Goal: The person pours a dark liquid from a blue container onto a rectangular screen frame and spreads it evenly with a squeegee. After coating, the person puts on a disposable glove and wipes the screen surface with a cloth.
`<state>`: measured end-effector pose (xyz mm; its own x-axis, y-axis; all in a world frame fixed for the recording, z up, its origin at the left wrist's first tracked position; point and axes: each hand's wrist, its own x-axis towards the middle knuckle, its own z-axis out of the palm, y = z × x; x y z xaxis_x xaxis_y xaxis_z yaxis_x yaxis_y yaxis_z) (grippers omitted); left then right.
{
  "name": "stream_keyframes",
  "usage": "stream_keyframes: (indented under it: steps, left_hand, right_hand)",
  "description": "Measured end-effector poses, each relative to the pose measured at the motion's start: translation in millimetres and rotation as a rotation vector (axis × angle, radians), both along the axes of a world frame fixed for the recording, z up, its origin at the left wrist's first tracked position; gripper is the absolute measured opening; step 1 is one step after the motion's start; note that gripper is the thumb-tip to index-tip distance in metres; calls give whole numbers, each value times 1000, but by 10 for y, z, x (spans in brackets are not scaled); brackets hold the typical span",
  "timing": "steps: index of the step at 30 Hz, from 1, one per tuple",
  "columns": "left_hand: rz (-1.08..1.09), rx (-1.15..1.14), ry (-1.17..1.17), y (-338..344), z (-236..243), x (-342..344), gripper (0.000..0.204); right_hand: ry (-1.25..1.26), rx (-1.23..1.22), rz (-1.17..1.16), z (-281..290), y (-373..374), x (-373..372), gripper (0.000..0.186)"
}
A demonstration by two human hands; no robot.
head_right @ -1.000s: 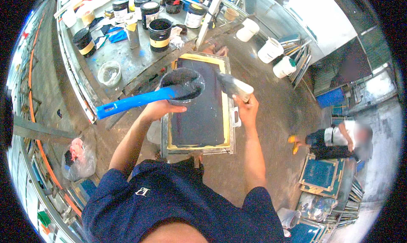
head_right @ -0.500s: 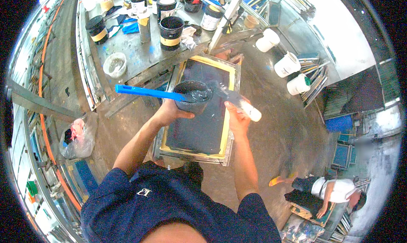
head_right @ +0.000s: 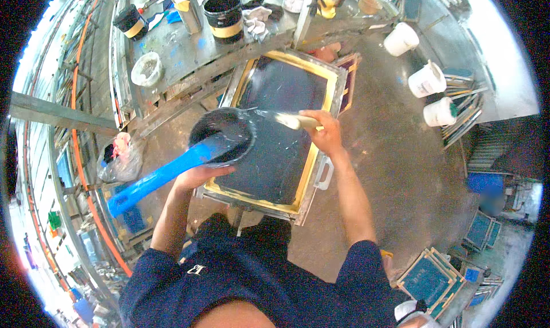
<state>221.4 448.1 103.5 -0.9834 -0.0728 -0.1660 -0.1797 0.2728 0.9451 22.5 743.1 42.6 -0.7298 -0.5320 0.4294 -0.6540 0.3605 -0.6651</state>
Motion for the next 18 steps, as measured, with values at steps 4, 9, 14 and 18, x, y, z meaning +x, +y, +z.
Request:
stream_keyframes:
  steps: [4, 9, 14, 18]
  left_hand:
    - [207, 18, -31, 7, -272, 400, 64]
    - [351, -30, -100, 75, -682, 1000, 55]
    - [548, -94, -101, 387, -511, 1335, 47]
    - [633, -124, -127, 587, -810, 1720, 46]
  right_hand:
    - [115, 220, 259, -419, -381, -348, 24]
    - [376, 368, 304, -731, -1068, -863, 13]
    - [270, 582, 159, -746, -1329, -963, 17]
    - [62, 827, 136, -548, -1375, -748, 20]
